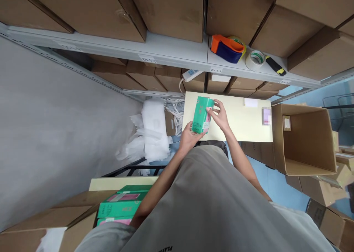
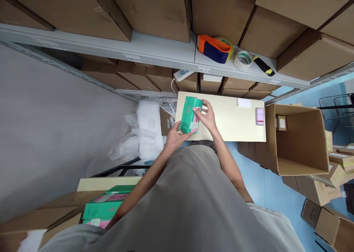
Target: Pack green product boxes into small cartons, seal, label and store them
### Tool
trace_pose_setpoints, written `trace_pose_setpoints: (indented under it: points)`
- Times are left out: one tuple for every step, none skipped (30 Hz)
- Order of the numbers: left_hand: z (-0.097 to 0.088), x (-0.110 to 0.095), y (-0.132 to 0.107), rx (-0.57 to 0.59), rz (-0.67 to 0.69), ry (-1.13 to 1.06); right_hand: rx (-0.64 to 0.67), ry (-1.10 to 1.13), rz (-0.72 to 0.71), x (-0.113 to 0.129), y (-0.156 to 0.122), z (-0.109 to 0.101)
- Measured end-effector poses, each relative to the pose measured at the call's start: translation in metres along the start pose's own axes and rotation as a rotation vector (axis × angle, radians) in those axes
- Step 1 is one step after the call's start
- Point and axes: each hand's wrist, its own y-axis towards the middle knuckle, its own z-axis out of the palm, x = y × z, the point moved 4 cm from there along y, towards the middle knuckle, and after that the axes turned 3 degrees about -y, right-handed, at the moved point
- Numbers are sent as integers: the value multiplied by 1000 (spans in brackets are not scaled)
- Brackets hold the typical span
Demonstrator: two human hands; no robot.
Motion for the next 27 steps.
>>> trace_pose_setpoints:
  points:
    - [1, -4, -2, -19, 42, 64, -12, -9, 9, -1, 1, 3]
    - [2, -8, -5, -28, 88, 123, -25, -13, 18, -3, 2, 4]
    - [3, -12, -8, -24, 130, 167, -36, -12, 26, -4, 3, 4]
    - [4, -14, -11, -10, 158, 183, -42, -5, 34, -5, 4, 3]
    - [4, -15, -12, 15, 169, 170, -43, 9, 43, -7, 5, 1]
    - [4, -15, -13, 48, 163, 130, -36, 30, 55, -8, 6, -1]
    - [3, -14, -13, 83, 142, 73, -21, 56, 69, -9, 7, -4]
    - [2, -12, -12, 113, 106, 9, -1, 84, 86, -10, 7, -7]
    - [0, -10, -11, 139, 58, -53, 22, 114, 103, -12, 6, -10]
    - [-2, -8, -9, 165, 4, -108, 44, 141, 121, -13, 6, -12]
    - [-3, -6, -9, 194, -49, -156, 63, 163, 137, -14, 4, -13]
    - [-3, -5, -8, 228, -95, -198, 76, 181, 150, -15, 3, -13]
    - [-3, -5, -9, 266, -130, -233, 80, 194, 158, -16, 1, -12]
    - [-2, -5, -9, 301, -152, -260, 79, 206, 162, -17, -1, -12]
    - [-1, -6, -10, 326, -162, -278, 74, 217, 164, -18, -2, -10]
    - [1, -6, -10, 332, -160, -285, 69, 227, 165, -19, -3, -9]
    - [2, -6, -10, 319, -149, -279, 66, 237, 163, -20, -4, -8]
    - [2, -5, -10, 292, -132, -261, 65, 243, 160, -21, -5, -7]
    - [3, -4, -10, 257, -110, -230, 67, 242, 156, -21, -5, -7]
    - [3, -3, -9, 216, -85, -184, 68, 231, 151, -21, -5, -7]
    - [2, -2, -9, 167, -54, -123, 65, 211, 148, -20, -4, -8]
    - [1, -2, -10, 110, -18, -48, 59, 186, 146, -20, -4, -9]
    - [0, -3, -11, 51, 24, 36, 49, 160, 142, -18, -4, -11]
    - [-2, -5, -12, -6, 72, 120, 39, 139, 137, -17, -4, -12]
    - [-3, -8, -14, -53, 123, 197, 32, 126, 129, -15, -4, -12]
    - [-4, -11, -16, -87, 170, 263, 31, 121, 118, -13, -4, -12]
    - [-4, -14, -18, -106, 207, 314, 35, 123, 107, -11, -5, -11]
